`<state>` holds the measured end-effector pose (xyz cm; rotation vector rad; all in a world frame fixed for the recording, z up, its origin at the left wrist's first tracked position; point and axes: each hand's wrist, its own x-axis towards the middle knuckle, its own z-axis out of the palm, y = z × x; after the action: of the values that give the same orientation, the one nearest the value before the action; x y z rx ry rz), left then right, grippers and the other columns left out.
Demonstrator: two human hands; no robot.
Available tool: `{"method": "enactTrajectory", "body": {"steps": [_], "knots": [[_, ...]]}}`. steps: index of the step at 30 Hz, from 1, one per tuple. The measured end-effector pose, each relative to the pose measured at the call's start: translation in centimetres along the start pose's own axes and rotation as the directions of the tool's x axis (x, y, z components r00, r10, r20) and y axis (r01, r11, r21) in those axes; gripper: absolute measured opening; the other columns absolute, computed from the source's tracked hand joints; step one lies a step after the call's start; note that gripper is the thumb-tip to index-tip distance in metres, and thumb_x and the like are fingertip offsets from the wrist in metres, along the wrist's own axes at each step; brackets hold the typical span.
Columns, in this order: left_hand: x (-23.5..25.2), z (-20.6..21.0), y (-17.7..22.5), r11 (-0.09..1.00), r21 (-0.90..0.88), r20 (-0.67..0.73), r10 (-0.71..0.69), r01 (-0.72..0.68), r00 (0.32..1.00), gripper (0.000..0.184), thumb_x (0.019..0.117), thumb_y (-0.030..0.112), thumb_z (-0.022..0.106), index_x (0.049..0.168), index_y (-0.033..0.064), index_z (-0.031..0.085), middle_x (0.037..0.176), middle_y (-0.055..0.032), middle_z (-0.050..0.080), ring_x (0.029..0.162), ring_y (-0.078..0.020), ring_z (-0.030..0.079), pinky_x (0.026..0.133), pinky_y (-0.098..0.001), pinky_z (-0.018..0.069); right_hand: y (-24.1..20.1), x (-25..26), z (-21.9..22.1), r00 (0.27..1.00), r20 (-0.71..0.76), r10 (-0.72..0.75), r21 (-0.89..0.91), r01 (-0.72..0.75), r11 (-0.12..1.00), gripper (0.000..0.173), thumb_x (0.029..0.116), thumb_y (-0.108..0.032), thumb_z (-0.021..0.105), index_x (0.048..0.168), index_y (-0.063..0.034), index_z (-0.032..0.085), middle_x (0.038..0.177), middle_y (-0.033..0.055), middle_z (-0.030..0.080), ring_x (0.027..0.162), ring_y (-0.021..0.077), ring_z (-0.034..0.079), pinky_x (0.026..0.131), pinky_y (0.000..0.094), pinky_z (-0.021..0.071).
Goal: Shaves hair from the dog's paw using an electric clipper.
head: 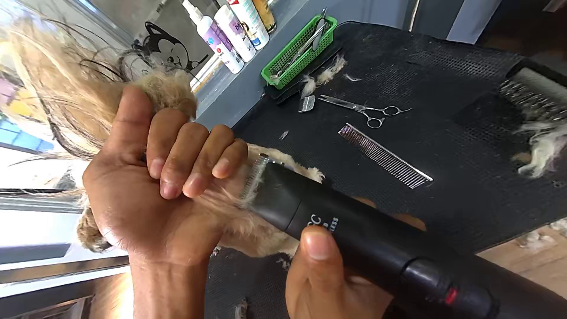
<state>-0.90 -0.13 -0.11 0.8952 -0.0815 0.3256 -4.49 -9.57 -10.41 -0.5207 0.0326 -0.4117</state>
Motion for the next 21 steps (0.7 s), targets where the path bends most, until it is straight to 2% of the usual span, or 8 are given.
{"method": "enactTrajectory", "body": {"steps": [4, 6, 9, 11, 14, 17, 19, 21], "knots": [[0.0, 0.3, 0.0, 1.0, -0.01, -0.023, 0.005, -0.005, 1.0, 0.064, 0.1083, 0.051, 0.006, 0.072, 0.0141, 0.043, 0.053, 0.0037, 0.03, 0.047, -0.0097, 0.036, 0.051, -0.0235, 0.0386, 0.3, -0.3, -0.7, 0.997, 0.014, -0.076, -0.05, 0.077, 0.996, 0.034, 0.0877, -0.016, 0.082, 0.111, -0.0147, 0.056, 0.101, -0.0013, 0.07, 0.099, 0.0087, 0.07, 0.089, 0.027, 0.0603], [0.1, 0.3, 0.0, 1.0, -0.028, -0.041, -0.003, 0.002, 0.999, 0.063, 0.1085, 0.051, 0.008, 0.072, 0.0143, 0.044, 0.054, 0.0039, 0.03, 0.047, -0.0096, 0.036, 0.051, -0.0231, 0.0381, 0.2, -0.4, -0.9, 0.993, 0.015, -0.116, -0.105, 0.117, 0.988, 0.035, 0.0867, -0.016, 0.082, 0.11, -0.0146, 0.056, 0.1, -0.0029, 0.07, 0.099, 0.0074, 0.07, 0.09, 0.0254, 0.0601], [0.1, 0.1, 0.0, 1.0, -0.028, -0.022, 0.0, -0.001, 1.0, 0.061, 0.1083, 0.049, 0.006, 0.075, 0.0145, 0.043, 0.055, 0.0038, 0.03, 0.048, -0.0089, 0.035, 0.051, -0.0227, 0.0381, 0.4, -0.5, -0.9, 0.989, 0.006, -0.145, -0.117, 0.145, 0.982, 0.04, 0.0823, -0.016, 0.086, 0.109, -0.012, 0.056, 0.1, 0.0015, 0.071, 0.1, 0.015, 0.072, 0.09, 0.0328, 0.0622], [0.1, 0.1, -0.1, 1.0, -0.025, -0.014, 0.014, -0.014, 1.0, 0.06, 0.1084, 0.049, 0.007, 0.077, 0.0138, 0.044, 0.055, 0.0035, 0.03, 0.047, -0.009, 0.035, 0.051, -0.0229, 0.0383, 0.4, -0.5, -0.8, 0.993, 0.001, -0.121, -0.086, 0.121, 0.989, 0.037, 0.0829, -0.016, 0.086, 0.107, -0.0113, 0.058, 0.099, 0.0036, 0.072, 0.099, 0.0178, 0.073, 0.09, 0.0354, 0.0628], [0.1, 0.3, 0.0, 0.999, -0.036, -0.007, -0.001, 0.001, 1.0, 0.062, 0.1082, 0.049, 0.004, 0.077, 0.0139, 0.044, 0.055, 0.0036, 0.03, 0.048, -0.0095, 0.035, 0.051, -0.0237, 0.038, 0.2, -0.6, -0.9, 0.995, -0.009, -0.096, -0.073, 0.095, 0.993, 0.034, 0.0846, -0.014, 0.084, 0.107, -0.0122, 0.059, 0.102, 0.0021, 0.072, 0.1, 0.0148, 0.072, 0.092, 0.0328, 0.0614], [0.1, 0.3, -0.2, 0.999, -0.05, -0.018, -0.018, 0.017, 1.0, 0.062, 0.1085, 0.049, 0.006, 0.074, 0.014, 0.044, 0.055, 0.0039, 0.03, 0.047, -0.0092, 0.035, 0.051, -0.0232, 0.0378, 0.1, -0.6, -0.5, 0.995, -0.005, -0.098, -0.102, 0.097, 0.99, 0.034, 0.088, -0.015, 0.081, 0.111, -0.0126, 0.055, 0.102, -0.0005, 0.071, 0.1, 0.0096, 0.071, 0.092, 0.0267, 0.0598], [0.1, 0.2, -0.2, 0.999, -0.035, -0.015, -0.01, 0.009, 1.0, 0.062, 0.1083, 0.05, 0.006, 0.075, 0.0145, 0.044, 0.054, 0.0042, 0.031, 0.047, -0.009, 0.036, 0.051, -0.023, 0.0389, -0.2, -0.6, 0.0, 0.999, 0.019, -0.04, -0.025, 0.041, 0.999, 0.031, 0.0912, -0.014, 0.077, 0.114, -0.0132, 0.057, 0.103, -0.001, 0.071, 0.099, 0.0076, 0.07, 0.09, 0.0252, 0.0593], [0.0, 0.1, -0.2, 1.0, -0.002, -0.014, 0.008, -0.008, 1.0, 0.062, 0.1085, 0.049, 0.005, 0.075, 0.0147, 0.044, 0.054, 0.004, 0.031, 0.047, -0.0096, 0.037, 0.052, -0.0236, 0.0402, -1.1, -0.1, 0.2, 0.99, 0.019, 0.138, 0.178, -0.139, 0.974, 0.025, 0.0908, -0.01, 0.076, 0.115, -0.012, 0.069, 0.101, 0.0022, 0.075, 0.096, 0.0103, 0.073, 0.088, 0.0293, 0.0612]]}}
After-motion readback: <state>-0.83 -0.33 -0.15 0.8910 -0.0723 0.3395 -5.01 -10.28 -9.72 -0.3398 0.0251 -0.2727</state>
